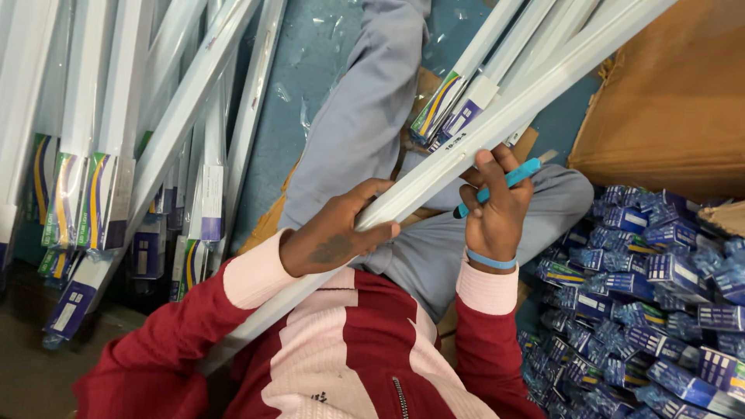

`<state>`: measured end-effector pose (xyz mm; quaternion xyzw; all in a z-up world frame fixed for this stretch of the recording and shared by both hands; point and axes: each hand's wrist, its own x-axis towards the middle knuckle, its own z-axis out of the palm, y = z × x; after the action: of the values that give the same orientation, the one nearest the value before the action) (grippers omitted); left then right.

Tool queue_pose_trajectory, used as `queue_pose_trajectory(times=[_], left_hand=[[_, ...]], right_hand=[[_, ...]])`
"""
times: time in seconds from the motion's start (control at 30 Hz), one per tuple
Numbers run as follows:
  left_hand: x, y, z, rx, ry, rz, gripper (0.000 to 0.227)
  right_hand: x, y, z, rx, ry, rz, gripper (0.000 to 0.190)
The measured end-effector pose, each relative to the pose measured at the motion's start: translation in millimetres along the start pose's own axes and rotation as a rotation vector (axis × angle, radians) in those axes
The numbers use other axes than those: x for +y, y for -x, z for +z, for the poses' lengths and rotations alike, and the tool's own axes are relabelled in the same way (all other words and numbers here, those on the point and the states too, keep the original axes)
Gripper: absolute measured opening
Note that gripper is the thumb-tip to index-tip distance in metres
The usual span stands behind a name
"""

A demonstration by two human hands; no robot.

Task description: The person sits on the floor and uses a utility knife to cut and remove plastic wrapping from several long white fluorescent tubes. They handle each tube one at a time, slice the packaging, and peel it off before setting the tube aside.

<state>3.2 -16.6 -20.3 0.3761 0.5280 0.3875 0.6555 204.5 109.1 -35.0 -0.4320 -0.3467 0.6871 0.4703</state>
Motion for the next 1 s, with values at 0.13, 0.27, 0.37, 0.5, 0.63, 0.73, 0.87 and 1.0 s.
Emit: queue_pose_trajectory(times=[0.13,0.27,0.37,0.5,0.63,0.73,0.87,1.0], left_hand=[[-7,6,-12,-0.109,0.128,-0.007,0.055],[-12,8,-16,-0.030,0.089,0.067,0.057],[-12,8,-20,0.033,0.075,0.077,0.059],[-12,5,-24,0.013,0.165,0.133,0.059],[-10,-2,-17,0.082,0.174,0.174,0.060],[-8,-4,-11,0.121,0.122,0.234,0.063],[0,0,-12,0.137,0.062,0.264,0.065],[7,2,-9,0.089,0.182,0.187,0.064]], right_hand=[[-3,-15,-7,-0.060,0.039,-0.147,0.021],[-23,-28,-11,-0.032,0.395,-0.087,0.031],[-29,0,-7,-0.242,0.713,-0.287,0.032],[-12,61,3,-0.262,0.709,-0.111,0.026],[0,79,20,-0.254,0.532,0.052,0.024],[-3,80,31,-0.192,0.559,0.113,0.024],[-5,81,36,-0.203,0.540,0.079,0.026],[-3,85,30,-0.156,0.508,0.054,0.026]])
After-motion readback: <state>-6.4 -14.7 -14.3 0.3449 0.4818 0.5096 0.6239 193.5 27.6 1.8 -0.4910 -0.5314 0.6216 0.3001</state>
